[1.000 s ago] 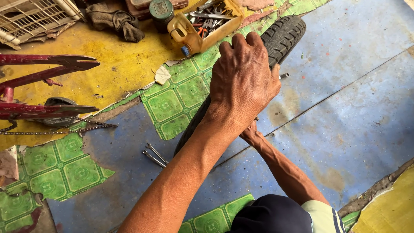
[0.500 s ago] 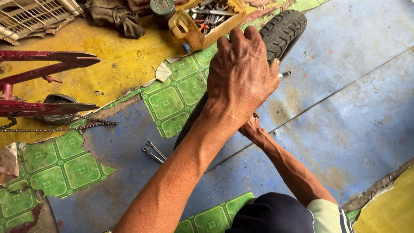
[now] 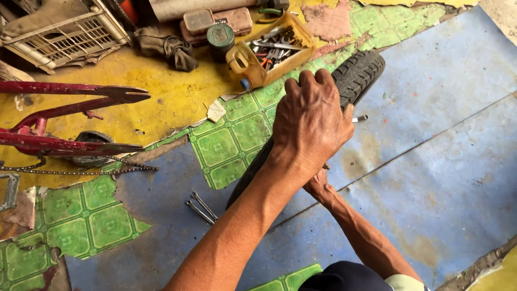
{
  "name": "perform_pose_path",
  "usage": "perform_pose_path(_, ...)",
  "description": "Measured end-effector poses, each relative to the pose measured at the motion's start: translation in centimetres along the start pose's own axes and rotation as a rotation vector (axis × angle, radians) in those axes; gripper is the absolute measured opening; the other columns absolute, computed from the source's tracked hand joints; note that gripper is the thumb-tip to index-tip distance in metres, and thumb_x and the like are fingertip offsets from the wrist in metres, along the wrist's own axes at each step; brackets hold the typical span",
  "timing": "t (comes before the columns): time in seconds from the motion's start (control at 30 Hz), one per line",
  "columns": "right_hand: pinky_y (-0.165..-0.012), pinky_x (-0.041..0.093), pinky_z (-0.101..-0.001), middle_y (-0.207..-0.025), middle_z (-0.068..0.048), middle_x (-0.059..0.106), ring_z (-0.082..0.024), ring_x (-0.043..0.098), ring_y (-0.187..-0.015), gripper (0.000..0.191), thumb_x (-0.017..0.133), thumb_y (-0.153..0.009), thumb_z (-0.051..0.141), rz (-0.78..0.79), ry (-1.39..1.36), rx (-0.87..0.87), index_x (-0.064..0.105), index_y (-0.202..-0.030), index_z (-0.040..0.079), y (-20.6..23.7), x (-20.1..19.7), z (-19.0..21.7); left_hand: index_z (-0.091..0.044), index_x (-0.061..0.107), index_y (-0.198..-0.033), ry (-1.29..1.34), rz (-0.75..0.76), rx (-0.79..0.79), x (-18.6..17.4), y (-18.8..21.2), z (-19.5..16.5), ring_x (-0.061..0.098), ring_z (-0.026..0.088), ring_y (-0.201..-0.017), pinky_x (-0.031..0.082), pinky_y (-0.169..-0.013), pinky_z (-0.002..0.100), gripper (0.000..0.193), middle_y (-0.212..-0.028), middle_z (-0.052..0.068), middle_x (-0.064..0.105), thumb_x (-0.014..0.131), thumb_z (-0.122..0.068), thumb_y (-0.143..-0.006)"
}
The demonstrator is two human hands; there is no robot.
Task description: The person kneels on the floor beside a red BMX bicycle lying upside down and uses wrenches to loosen the rear axle nuts, then pulls the rear wheel free from the frame and chain. They then hold the wheel on their lap and work the tire off the rim by hand, ending with the tire separated from the wheel.
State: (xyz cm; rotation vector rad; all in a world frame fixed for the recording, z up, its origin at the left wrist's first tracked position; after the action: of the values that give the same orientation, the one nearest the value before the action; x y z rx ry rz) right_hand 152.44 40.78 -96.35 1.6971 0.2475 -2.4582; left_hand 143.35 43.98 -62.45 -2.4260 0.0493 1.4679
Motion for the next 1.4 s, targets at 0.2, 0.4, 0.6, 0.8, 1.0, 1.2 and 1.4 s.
perform_pose_path(0.2,-0.062,0.046,-0.0516,-0.092,-0.016,0.073,-0.037,0.067,-0.082,0.023,0.069,-0.088,0.031,-0.007,0.004,-0.005,0.070,-0.101,0.012,0.1,-0.2,-0.2,0.007,0.058,-0.111,0.016,0.010,0.002,0.1,-0.1,0.3,0.065,0.036,-0.096,0.060,-0.063,0.040,0.063,-0.107,0.026,0.061,0.077,-0.046,-0.081)
perform_pose_path(0.4,-0.062,0.046,-0.0516,-0.092,-0.016,0.073,-0.037,0.067,-0.082,0.024,0.069,-0.088,0.033,-0.046,-0.016,0.007,0.070,-0.102,0.013,0.4,-0.1,-0.4,0.007,0.058,-0.111,0.017,-0.029,0.004,-0.2,0.1,0.3,0.064,0.036,-0.099,0.060,-0.066,0.041,0.065,-0.111,0.026,0.061,0.079,-0.045,-0.079)
perform_pose_path(0.6,-0.057,0.047,-0.0491,-0.081,-0.013,0.073,-0.036,0.066,-0.071,0.013,0.071,-0.088,0.027,-0.101,-0.044,-0.031,0.072,-0.092,0.014,3.9,-0.4,-1.4,0.007,0.053,-0.127,0.009,0.041,-0.007,0.7,-0.4,0.7,0.062,0.039,-0.102,0.060,-0.062,0.040,0.074,-0.119,0.030,0.057,0.077,-0.047,-0.081)
perform_pose_path(0.8,-0.050,0.049,-0.0460,-0.065,-0.015,0.067,-0.036,0.064,-0.055,0.008,0.071,-0.089,0.018,-0.208,-0.233,0.058,0.074,-0.093,0.011,9.4,-0.4,-4.1,0.006,0.053,-0.125,0.032,0.150,-0.068,1.7,-1.3,3.1,0.063,0.036,-0.100,0.058,-0.071,0.043,0.069,-0.118,0.029,0.058,0.073,-0.048,-0.087)
perform_pose_path(1.0,-0.054,0.053,-0.0440,-0.070,-0.015,0.070,-0.034,0.069,-0.059,0.012,0.071,-0.091,0.020,-0.211,-0.301,0.173,0.075,-0.098,0.012,8.0,0.5,-5.4,0.008,0.057,-0.119,-0.051,-0.016,0.034,0.6,-1.6,4.0,0.065,0.036,-0.099,0.056,-0.079,0.047,0.068,-0.112,0.030,0.061,0.075,-0.050,-0.088)
perform_pose_path(1.2,-0.053,0.051,-0.0454,-0.081,-0.015,0.071,-0.035,0.067,-0.063,0.018,0.066,-0.091,0.012,-0.192,-0.243,-0.109,0.071,-0.108,0.009,4.1,-0.1,-2.9,0.010,0.055,-0.123,-0.048,-0.029,0.040,1.1,-1.4,4.5,0.066,0.036,-0.098,0.056,-0.078,0.046,0.072,-0.112,0.031,0.061,0.075,-0.050,-0.088)
perform_pose_path(1.4,-0.057,0.047,-0.0486,-0.081,-0.015,0.064,-0.034,0.063,-0.069,0.005,0.059,-0.090,0.005,0.185,0.119,-0.159,0.061,-0.094,0.007,1.4,5.7,-3.7,0.008,0.055,-0.122,-0.042,0.059,-0.009,1.7,-1.6,3.6,0.064,0.038,-0.099,0.057,-0.075,0.046,0.073,-0.113,0.031,0.061,0.076,-0.052,-0.086)
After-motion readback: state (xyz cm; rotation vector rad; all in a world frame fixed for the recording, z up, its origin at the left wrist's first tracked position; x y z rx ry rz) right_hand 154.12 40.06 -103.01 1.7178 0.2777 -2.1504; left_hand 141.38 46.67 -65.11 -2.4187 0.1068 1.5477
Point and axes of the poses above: each hand's wrist, its own y-axis away from the middle knuckle, its own x-axis out of the palm, z = x × y, the point moved 10 cm from there along -y, towards the middle knuckle
